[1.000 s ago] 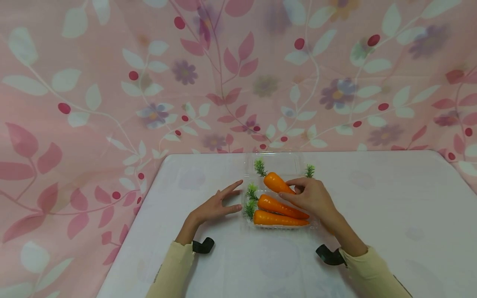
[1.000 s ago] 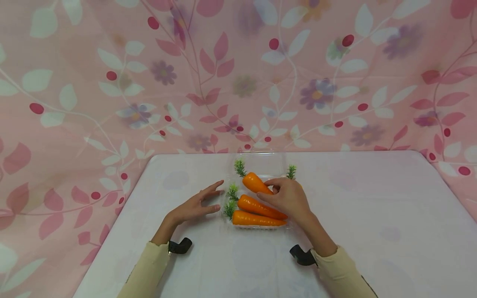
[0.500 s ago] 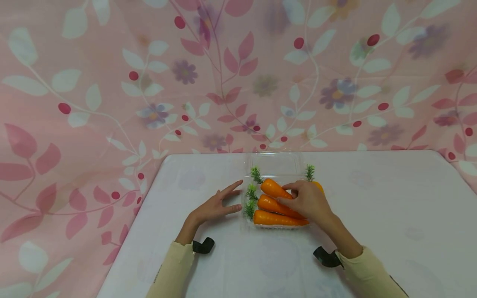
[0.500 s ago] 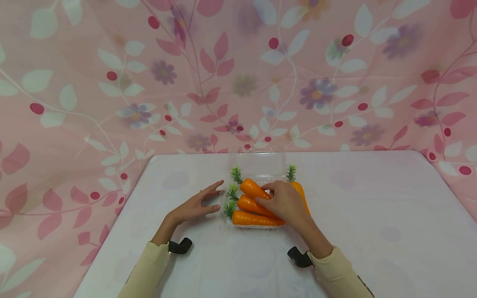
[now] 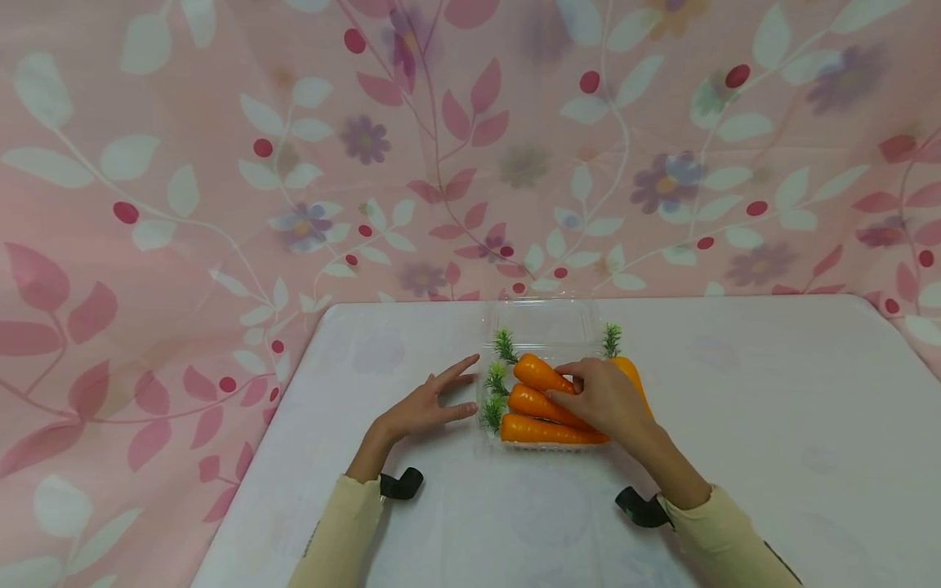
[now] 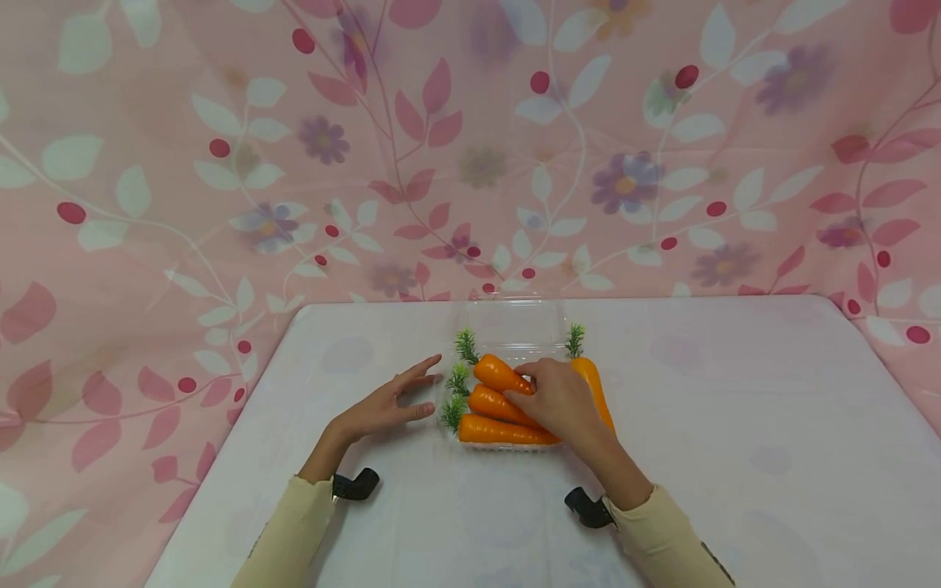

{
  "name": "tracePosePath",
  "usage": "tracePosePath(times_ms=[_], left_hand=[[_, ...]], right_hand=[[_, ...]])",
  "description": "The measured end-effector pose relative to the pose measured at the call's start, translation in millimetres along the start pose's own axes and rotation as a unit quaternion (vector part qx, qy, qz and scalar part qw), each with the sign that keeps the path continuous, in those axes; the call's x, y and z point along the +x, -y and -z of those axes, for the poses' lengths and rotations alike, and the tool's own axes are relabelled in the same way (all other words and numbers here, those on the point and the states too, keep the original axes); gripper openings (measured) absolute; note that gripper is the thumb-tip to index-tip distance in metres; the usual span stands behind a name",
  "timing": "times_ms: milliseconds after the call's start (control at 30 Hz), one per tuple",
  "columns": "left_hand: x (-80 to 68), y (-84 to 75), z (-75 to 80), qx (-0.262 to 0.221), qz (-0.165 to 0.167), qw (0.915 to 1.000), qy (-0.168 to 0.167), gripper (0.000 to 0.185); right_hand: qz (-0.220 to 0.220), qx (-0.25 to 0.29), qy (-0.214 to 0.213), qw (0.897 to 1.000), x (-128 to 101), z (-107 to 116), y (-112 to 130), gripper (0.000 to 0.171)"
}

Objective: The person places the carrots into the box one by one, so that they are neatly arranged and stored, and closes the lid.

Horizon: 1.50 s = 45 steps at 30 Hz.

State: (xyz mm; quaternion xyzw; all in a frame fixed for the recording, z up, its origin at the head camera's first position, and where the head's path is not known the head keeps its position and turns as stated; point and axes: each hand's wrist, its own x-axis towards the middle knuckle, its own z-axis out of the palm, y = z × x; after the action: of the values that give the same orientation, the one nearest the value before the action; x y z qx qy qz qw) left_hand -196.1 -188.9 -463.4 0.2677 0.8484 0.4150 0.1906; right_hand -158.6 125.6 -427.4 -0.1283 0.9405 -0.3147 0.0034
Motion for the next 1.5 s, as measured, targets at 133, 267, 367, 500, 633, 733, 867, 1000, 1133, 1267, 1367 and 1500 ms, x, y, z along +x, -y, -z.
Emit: tracePosePath(times_ms=[133, 267, 367, 500, 633, 733, 867, 1000, 1133, 1267, 1367, 1500], left_hand=[[0.1, 0.0, 0.4, 0.001, 0.007, 1.0, 0.001, 0.082], [-0.1, -0.6, 0.3, 0.0, 0.006, 1.0, 0.001, 0.081], [-0.5, -1.5, 0.1, -0.001, 0.008, 1.0, 0.001, 0.081], [-0.8, -2.4, 0.2, 0.001, 0.011, 0.9999, 0.001, 0.081], [-0.7, -2.7, 0.3, 0.0, 0.008, 1.0, 0.001, 0.081], [-1.0, -2.8, 0.3, -0.001, 0.005, 1.0, 0.0, 0.081], [-2.7, -8.5, 1.0, -0.007, 0.001, 1.0, -0.001, 0.08], [-4.7, -21.2, 2.1, -0.023, -0.001, 0.9997, -0.001, 0.078], [-1.3, -13.1, 0.1, -0.019, -0.001, 0.9998, 0.001, 0.079], [0.7, -3.5, -0.9, -0.012, -0.004, 0.9999, -0.003, 0.079], [-0.1, -1.7, -0.5, -0.012, -0.003, 0.9999, -0.005, 0.079], [-0.4, -0.5, -0.6, -0.01, 0.003, 0.9999, -0.004, 0.08]], right_hand=[[0.006, -0.007, 0.003, 1.0, 1, -1, 0, 0.036], [0.011, -0.018, 0.005, 1.0, 1, -3, 0, 0.035], [0.015, -0.027, 0.005, 1.0, 2, -3, 0, 0.036], [0.016, -0.036, 0.007, 0.999, 2, -3, 1, 0.035], [0.015, -0.054, 0.016, 0.998, 2, -4, 2, 0.038], [0.016, -0.07, 0.028, 0.997, 2, -5, 2, 0.038], [0.023, -0.081, 0.031, 0.996, 2, -7, 2, 0.033], [0.026, -0.083, 0.026, 0.996, 2, -8, 2, 0.031], [0.023, -0.082, 0.026, 0.996, 1, -7, 3, 0.031], [0.02, -0.085, 0.027, 0.996, 1, -6, 5, 0.032], [0.018, -0.085, 0.025, 0.996, 1, -5, 6, 0.031], [0.015, -0.08, 0.027, 0.996, 1, -4, 8, 0.03]])
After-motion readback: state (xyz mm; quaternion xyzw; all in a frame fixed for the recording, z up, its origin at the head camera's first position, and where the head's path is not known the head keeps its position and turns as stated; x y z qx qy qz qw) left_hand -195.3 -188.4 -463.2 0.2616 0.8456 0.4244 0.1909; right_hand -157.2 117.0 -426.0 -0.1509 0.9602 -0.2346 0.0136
